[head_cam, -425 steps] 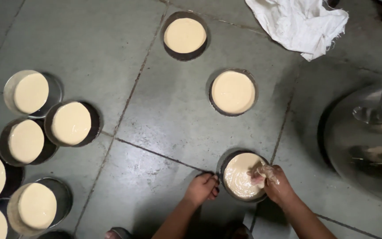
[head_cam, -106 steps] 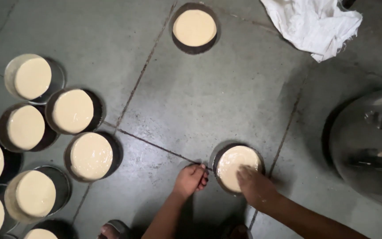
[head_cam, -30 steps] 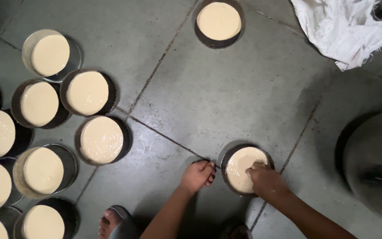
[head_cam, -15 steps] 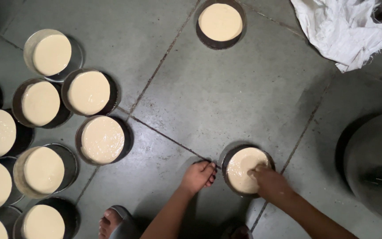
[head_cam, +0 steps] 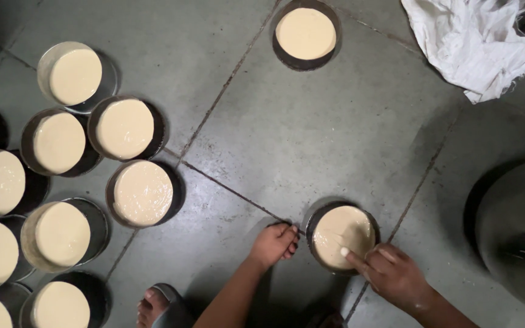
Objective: The person kneads and presses dough flat inside round metal pans set on the tiled floor, working one pan at a time and moving finished pans aside into a growing group of filled pans. The person occasionally reaches into a large bucket of dough to reload their hand before pressing the next pan.
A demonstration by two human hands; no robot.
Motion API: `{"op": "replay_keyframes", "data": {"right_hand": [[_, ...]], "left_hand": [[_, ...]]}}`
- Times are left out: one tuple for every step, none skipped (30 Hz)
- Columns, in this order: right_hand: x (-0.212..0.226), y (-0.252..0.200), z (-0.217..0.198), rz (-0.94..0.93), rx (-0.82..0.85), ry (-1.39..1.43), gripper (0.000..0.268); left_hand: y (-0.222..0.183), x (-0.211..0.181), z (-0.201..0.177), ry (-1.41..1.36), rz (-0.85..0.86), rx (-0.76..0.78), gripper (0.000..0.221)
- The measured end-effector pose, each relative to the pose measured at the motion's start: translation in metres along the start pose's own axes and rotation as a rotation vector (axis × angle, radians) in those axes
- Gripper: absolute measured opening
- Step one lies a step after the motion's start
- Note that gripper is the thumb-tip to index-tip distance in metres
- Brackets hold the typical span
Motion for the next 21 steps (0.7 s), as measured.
{"op": "replay_keyframes", "data": {"right_hand": [[0.0,-0.002,0.007,0.0,-0.001,0.001,0.061],[-0.002,-0.005,0.015,0.029,0.018,0.014,0.058],[-0.005,-0.007,0.023,0.058,0.035,0.026,0.055],[-0.01,-0.016,0.043,0.057,0.034,0.026,0.055],[-0.034,-0.032,0.076,0.411,0.23,0.248,0.048],[-0.05,-0.056,0.111,0.764,0.429,0.47,0.042],[-0.057,-0.056,0.121,0.765,0.425,0.468,0.042],[-0.065,-0.059,0.133,0.912,0.279,0.904,0.032],[-0.072,-0.062,0.146,1.036,0.107,1.339,0.044],[-0.075,-0.057,0.148,1.037,0.102,1.338,0.044],[-0.073,-0.051,0.152,1.054,-0.022,1.68,0.047],[-0.073,-0.044,0.154,1.047,-0.162,2.022,0.055],[-0.072,-0.038,0.148,1.047,-0.168,2.023,0.055],[-0.064,-0.021,0.131,0.708,-0.177,2.21,0.048],[-0.057,-0.009,0.111,0.35,-0.184,2.357,0.044],[-0.052,0.001,0.096,0.352,-0.193,2.354,0.044],[-0.049,0.009,0.084,0.443,-0.229,2.345,0.024],[-0.046,0.017,0.072,0.534,-0.265,2.332,0.016],[-0.044,0.025,0.059,0.536,-0.272,2.329,0.016],[-0.042,0.032,0.049,0.588,-0.261,2.404,0.017],[-0.04,0.04,0.038,0.637,-0.248,2.478,0.03]], "left_hand": [[0.0,0.0,0.0,0.0,0.0,-0.001,0.038],[0.0,0.001,0.0,0.003,0.002,-0.001,0.038],[0.001,0.001,0.0,0.005,0.005,-0.001,0.038],[0.001,0.0,0.0,0.005,0.006,-0.002,0.038],[0.0,0.0,0.001,-0.02,-0.006,0.002,0.038],[0.0,0.001,0.002,-0.046,-0.019,0.007,0.037],[0.0,0.001,0.002,-0.043,-0.016,0.008,0.037],[0.001,0.0,0.002,-0.033,-0.013,0.003,0.038],[0.002,0.0,0.002,-0.023,-0.01,-0.001,0.039],[0.001,0.0,0.003,-0.021,-0.008,0.002,0.039],[0.001,0.0,0.003,-0.018,-0.013,-0.005,0.038],[0.0,0.0,0.003,-0.015,-0.017,-0.012,0.037],[-0.001,0.0,0.003,-0.011,-0.017,-0.009,0.037],[-0.002,-0.001,0.003,-0.021,0.006,-0.012,0.037],[-0.002,-0.003,0.004,-0.032,0.028,-0.012,0.038],[-0.002,-0.003,0.004,-0.027,0.029,-0.006,0.038],[-0.002,-0.003,0.004,-0.055,0.032,-0.003,0.037],[-0.002,-0.003,0.004,-0.084,0.036,0.0,0.036],[-0.003,-0.005,0.005,-0.081,0.036,0.005,0.036],[-0.005,-0.007,0.004,-0.063,0.029,0.001,0.035],[-0.006,-0.009,0.004,-0.045,0.025,-0.003,0.034]]}}
Point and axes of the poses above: each hand's wrist, its own y-axis towards the middle knuckle, its own z-axis out of the palm, x = y × z, the point moved 6 cm from there along y, towards the middle knuckle, and after that the axes turned 5 degrees about -y, right-handed, at the moved point
